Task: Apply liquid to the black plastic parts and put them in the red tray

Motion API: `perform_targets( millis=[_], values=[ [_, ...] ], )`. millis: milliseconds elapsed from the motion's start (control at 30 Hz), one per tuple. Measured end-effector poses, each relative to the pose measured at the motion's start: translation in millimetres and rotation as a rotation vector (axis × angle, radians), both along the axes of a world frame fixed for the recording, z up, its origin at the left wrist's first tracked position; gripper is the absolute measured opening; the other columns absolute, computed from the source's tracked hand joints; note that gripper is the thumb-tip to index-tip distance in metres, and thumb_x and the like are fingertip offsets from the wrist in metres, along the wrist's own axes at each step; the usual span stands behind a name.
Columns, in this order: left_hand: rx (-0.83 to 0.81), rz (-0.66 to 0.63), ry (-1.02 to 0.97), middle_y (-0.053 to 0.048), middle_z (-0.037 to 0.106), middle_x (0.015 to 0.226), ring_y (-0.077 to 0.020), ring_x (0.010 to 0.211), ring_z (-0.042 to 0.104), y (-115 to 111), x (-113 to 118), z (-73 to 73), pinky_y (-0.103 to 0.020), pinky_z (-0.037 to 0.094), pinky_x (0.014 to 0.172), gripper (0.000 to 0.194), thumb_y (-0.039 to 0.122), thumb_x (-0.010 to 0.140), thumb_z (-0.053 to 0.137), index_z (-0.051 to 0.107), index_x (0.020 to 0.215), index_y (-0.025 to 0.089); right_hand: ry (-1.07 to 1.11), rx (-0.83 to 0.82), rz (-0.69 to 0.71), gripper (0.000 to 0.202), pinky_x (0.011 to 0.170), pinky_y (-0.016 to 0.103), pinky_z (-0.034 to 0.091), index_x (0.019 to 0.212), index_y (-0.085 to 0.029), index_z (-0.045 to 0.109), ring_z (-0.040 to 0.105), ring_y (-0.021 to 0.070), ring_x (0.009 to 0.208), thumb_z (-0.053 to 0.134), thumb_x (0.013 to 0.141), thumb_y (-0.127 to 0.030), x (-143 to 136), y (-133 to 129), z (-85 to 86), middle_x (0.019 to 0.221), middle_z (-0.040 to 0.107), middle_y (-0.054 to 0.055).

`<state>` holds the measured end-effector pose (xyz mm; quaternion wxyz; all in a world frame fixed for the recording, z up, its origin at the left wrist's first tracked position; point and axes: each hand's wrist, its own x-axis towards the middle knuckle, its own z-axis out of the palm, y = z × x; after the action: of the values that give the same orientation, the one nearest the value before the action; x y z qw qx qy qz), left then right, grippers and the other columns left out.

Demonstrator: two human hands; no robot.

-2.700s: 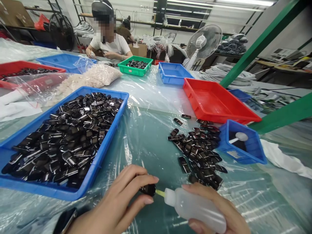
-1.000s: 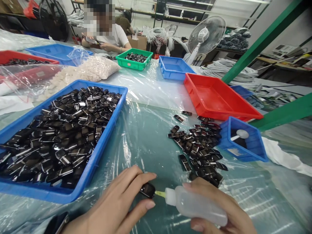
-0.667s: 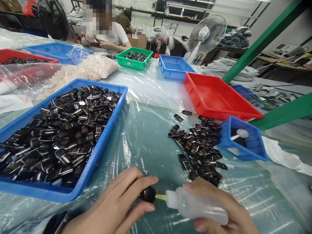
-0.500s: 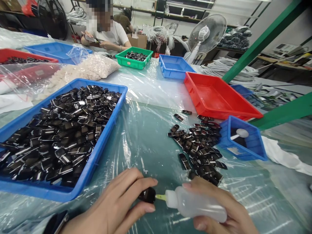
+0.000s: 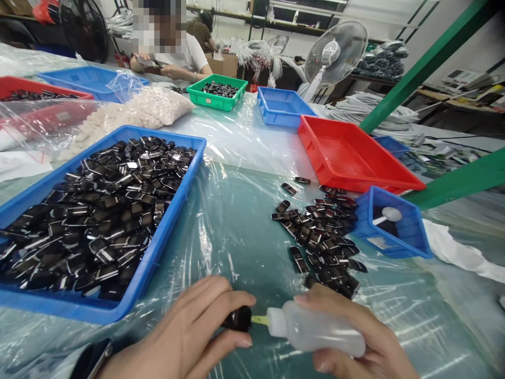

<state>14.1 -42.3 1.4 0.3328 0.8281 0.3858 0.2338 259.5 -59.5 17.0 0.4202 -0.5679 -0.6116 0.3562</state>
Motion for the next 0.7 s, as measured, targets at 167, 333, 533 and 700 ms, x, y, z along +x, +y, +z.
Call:
perform_targets(
  millis=[167,333,533,700],
  values=[
    [0.079,0.0,-0.082,-0.002,0.064,0.092,-0.0181,0.083,0.064,1.4,3.5,-4.0,-0.028,0.055,0.077,0.023,0.037,0.101,0.041,0.053,0.117,0.026,-0.003,0.033,0.018,0.028,0.052,0.024,0.059,0.092,-0.047,0.076,0.071,0.0191,0.06,0.076,0.066,-0.059,0.9,0.3,-2.2,0.074,0.075,-0.002],
    [0.074,-0.039,-0.104,-0.003,0.063,0.09,-0.0177,0.078,0.062,5.6,5.7,-4.4,-0.028,0.053,0.071,0.019,0.033,0.102,0.04,0.05,0.115,0.023,-0.007,0.089,0.099,0.031,0.052,0.02,0.057,0.101,-0.054,0.071,0.069,0.0153,0.057,0.074,0.07,-0.056,3.1,2.9,-7.2,0.071,0.072,-0.007],
    [0.043,-0.06,-0.078,-0.003,0.062,0.094,-0.0178,0.082,0.062,5.8,3.5,-4.9,-0.03,0.053,0.077,0.018,0.031,0.102,0.042,0.048,0.117,0.023,-0.024,0.097,0.083,0.028,0.051,0.02,0.056,0.1,-0.054,0.07,0.069,0.0151,0.057,0.073,0.072,-0.056,1.8,2.6,-6.5,0.072,0.073,-0.007],
    [-0.003,-0.044,-0.043,-0.002,0.063,0.098,-0.0183,0.087,0.063,3.1,1.3,-2.2,-0.03,0.054,0.079,0.021,0.031,0.1,0.046,0.047,0.121,0.028,-0.034,0.08,0.045,0.025,0.049,0.02,0.056,0.097,-0.051,0.073,0.069,0.0154,0.057,0.072,0.072,-0.058,-0.5,0.5,-5.8,0.074,0.075,-0.006]
  ],
)
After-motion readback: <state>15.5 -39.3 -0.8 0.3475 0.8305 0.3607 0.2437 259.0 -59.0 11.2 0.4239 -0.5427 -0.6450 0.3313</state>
